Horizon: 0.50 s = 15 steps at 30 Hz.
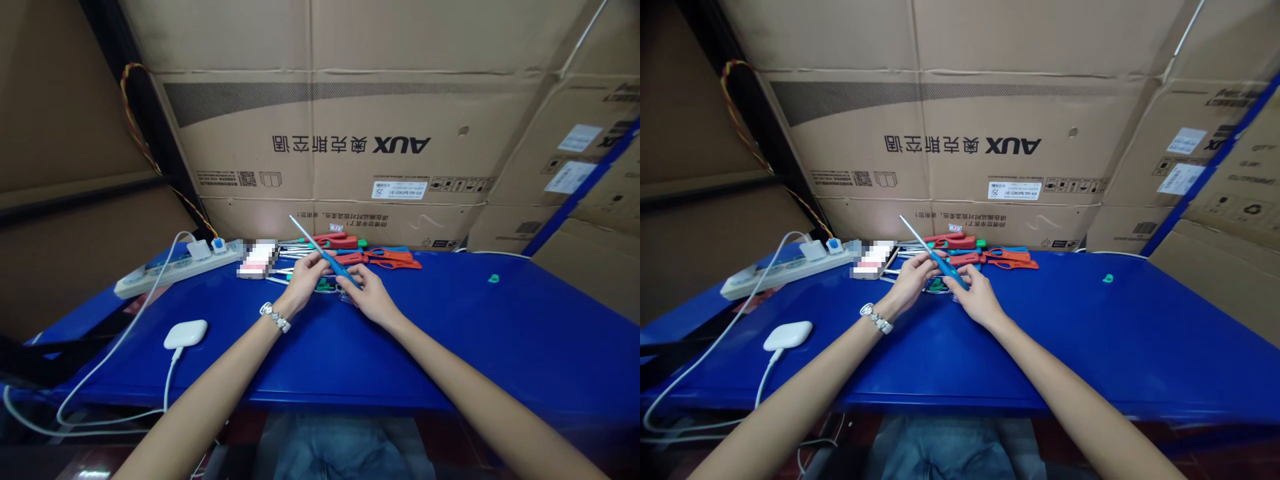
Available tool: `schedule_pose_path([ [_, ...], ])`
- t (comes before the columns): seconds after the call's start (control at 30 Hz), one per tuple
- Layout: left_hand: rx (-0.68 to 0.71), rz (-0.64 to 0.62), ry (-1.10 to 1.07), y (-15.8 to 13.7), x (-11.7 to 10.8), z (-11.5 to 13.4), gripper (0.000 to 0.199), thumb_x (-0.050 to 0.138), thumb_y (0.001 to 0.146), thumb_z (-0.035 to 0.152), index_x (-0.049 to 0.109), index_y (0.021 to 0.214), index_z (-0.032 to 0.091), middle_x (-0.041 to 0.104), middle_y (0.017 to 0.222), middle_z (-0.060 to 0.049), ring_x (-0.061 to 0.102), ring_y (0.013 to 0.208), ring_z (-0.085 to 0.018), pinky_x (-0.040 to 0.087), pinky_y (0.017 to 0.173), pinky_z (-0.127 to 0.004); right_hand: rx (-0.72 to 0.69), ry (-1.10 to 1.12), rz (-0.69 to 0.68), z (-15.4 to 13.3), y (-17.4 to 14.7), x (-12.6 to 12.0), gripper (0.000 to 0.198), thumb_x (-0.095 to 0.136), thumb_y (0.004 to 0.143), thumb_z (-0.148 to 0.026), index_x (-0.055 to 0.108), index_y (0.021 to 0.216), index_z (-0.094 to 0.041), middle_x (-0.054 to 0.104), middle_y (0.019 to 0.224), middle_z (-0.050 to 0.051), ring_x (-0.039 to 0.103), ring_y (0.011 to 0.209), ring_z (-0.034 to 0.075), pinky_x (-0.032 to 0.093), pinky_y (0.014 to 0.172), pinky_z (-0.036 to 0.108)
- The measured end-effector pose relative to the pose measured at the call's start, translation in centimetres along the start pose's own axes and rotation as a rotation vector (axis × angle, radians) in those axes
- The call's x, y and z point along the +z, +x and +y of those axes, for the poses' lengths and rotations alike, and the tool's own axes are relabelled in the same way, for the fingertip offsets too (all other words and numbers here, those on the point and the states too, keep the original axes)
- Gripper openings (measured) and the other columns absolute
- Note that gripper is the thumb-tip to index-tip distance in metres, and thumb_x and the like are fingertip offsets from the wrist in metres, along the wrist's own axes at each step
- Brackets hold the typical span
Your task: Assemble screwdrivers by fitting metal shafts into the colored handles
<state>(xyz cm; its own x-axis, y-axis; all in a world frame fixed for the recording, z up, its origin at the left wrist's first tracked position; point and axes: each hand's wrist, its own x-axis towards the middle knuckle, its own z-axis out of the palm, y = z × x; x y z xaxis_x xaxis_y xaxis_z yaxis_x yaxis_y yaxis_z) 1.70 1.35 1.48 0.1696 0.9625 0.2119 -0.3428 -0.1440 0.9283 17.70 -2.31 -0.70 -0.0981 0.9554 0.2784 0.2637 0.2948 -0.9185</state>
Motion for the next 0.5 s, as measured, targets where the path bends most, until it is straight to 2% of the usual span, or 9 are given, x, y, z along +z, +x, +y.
schedule_pose_path([
  [0.17,-0.055,0.112,-0.059,-0.31,0.69,0.16,0.026,0.076,0.065,0.028,0.071,0.085,0.013,0.071,0.076,-0.003,0.066,0.071,-0.013,0.049,0.072,-0.024,-0.051,-0.121,0.033,0.04,-0.04,-0.07,0.033,0.067,0.082,-0.049,0.058,0.097,-0.02,0.071,0.075,0.001,0.064,0.06,0.016,0.046,0.06,0.027],
  [0.4,-0.068,0.229,-0.066,0.05,0.37,-0.6,0.014,0.066,0.07,0.024,0.068,0.075,0.011,0.068,0.07,-0.004,0.065,0.068,-0.013,0.048,0.069,-0.023,-0.031,-0.378,0.077,-0.25,0.27,0.09,0.028,0.057,0.09,-0.049,0.065,0.099,-0.024,0.075,0.085,0.003,0.07,0.077,0.021,0.048,0.074,0.031],
  [0.5,-0.053,0.257,-0.084,0.29,0.31,-0.82,0.014,0.067,0.069,0.024,0.067,0.074,0.011,0.067,0.07,-0.003,0.063,0.066,-0.012,0.049,0.071,-0.025,-0.03,-0.486,0.113,-0.64,0.34,0.21,0.029,0.055,0.09,-0.05,0.067,0.101,-0.026,0.076,0.088,0.003,0.07,0.082,0.023,0.047,0.073,0.031],
])
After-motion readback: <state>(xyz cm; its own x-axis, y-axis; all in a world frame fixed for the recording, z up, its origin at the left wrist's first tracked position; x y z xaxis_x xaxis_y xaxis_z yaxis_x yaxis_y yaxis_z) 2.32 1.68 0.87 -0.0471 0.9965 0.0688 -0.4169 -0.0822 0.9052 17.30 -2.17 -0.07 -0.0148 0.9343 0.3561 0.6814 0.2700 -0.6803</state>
